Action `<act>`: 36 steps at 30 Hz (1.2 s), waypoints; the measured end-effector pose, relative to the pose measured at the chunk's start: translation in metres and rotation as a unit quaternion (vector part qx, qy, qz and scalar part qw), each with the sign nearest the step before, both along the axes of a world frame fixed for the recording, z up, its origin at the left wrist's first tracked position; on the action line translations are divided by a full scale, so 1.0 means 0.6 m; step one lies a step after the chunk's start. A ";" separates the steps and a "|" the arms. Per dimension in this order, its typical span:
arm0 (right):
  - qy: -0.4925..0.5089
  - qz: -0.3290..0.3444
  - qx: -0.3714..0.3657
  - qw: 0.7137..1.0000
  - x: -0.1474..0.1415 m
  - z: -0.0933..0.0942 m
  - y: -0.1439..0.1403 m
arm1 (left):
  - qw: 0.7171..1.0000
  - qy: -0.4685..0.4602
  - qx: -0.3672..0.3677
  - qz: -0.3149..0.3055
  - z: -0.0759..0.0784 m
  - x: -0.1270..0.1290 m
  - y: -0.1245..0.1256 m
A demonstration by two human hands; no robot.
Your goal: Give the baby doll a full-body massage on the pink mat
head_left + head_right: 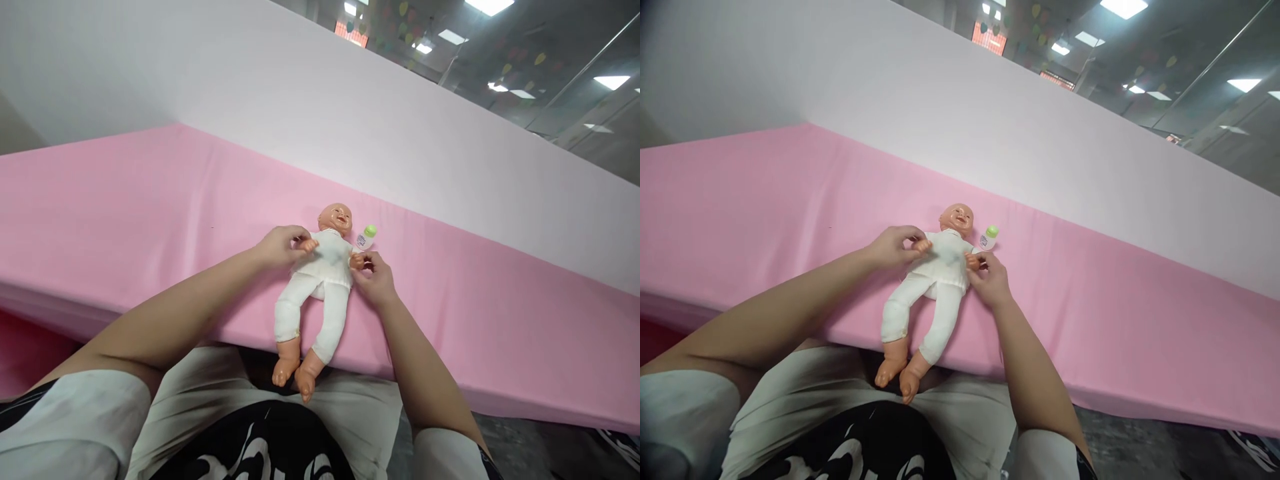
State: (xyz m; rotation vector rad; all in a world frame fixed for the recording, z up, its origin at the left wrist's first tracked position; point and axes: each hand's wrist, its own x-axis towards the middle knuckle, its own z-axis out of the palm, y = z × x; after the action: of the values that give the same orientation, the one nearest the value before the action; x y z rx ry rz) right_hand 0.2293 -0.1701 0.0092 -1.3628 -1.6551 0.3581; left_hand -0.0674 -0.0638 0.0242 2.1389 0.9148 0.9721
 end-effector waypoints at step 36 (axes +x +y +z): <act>-0.156 0.026 0.064 0.985 -0.026 0.012 -0.012 | 0.994 0.043 0.070 -0.068 -0.002 0.008 -0.010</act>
State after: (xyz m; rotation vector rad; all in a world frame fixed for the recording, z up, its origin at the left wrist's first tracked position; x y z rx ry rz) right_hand 0.2134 -0.1770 0.0167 -1.3308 -1.9363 0.0657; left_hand -0.0625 -0.0697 0.0231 2.3435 0.7503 0.9052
